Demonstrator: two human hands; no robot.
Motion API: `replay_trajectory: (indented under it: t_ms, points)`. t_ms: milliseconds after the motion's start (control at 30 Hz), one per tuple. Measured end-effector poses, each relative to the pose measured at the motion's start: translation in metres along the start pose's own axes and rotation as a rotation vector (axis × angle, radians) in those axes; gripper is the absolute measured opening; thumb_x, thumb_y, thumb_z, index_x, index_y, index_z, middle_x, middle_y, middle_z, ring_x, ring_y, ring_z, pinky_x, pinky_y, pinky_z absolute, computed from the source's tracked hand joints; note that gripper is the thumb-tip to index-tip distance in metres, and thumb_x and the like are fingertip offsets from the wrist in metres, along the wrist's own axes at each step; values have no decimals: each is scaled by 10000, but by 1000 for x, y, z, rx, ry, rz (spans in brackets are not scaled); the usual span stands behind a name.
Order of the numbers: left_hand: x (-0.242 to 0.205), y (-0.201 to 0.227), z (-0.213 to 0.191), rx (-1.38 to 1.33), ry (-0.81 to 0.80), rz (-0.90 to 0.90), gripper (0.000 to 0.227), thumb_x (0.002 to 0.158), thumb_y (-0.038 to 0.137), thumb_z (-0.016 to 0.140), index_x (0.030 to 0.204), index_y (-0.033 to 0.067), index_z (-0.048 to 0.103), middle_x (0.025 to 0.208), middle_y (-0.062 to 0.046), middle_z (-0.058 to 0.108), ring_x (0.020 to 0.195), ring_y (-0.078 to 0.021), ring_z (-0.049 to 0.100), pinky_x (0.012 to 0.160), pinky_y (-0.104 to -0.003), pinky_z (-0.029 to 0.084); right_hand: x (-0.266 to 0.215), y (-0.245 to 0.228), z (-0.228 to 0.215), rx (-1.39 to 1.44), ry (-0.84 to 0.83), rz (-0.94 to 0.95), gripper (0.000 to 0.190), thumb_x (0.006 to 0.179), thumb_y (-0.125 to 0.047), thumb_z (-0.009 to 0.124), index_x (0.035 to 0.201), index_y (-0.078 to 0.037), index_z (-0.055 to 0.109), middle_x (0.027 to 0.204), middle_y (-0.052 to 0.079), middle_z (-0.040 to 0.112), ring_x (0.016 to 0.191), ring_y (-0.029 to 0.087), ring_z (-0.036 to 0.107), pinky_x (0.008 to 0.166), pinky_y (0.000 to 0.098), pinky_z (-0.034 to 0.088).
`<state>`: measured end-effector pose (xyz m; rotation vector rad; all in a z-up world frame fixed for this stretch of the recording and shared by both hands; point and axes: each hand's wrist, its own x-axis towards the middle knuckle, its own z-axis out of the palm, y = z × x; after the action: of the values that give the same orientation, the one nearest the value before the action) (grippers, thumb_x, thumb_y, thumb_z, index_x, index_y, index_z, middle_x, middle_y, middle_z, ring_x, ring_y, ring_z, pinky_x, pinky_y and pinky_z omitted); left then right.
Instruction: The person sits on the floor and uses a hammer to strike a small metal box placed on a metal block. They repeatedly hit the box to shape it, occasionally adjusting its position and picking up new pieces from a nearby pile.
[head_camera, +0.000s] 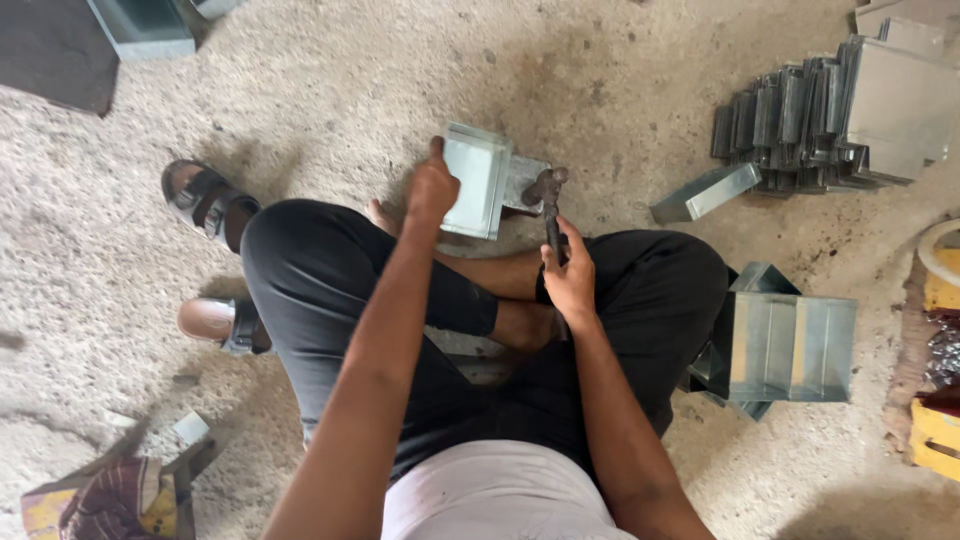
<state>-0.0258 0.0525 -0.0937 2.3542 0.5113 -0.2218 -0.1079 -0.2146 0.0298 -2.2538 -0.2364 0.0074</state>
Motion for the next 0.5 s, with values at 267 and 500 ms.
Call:
replay_trajectory:
  t_ms: [267, 500]
  points:
    - [-19, 23, -14, 111, 26, 34, 762, 905, 121, 578, 1602, 100, 271, 1225, -265, 658, 1080, -429, 675, 914, -503, 561, 18, -36, -20, 426, 111, -125, 414, 1109, -194, 595, 1477, -51, 468, 907, 18, 633, 662, 81, 559, 583, 244, 473]
    - [-13, 26, -1, 109, 37, 22, 622, 980, 154, 546, 1566, 120, 340, 1295, -256, 620, 1085, -450, 660, 895, -545, 547, 28, -10, 4, -61, 56, -363, 341, 1101, -221, 634, 1385, -57, 543, 989, 195, 698, 842, 338, 705, 701, 396, 552]
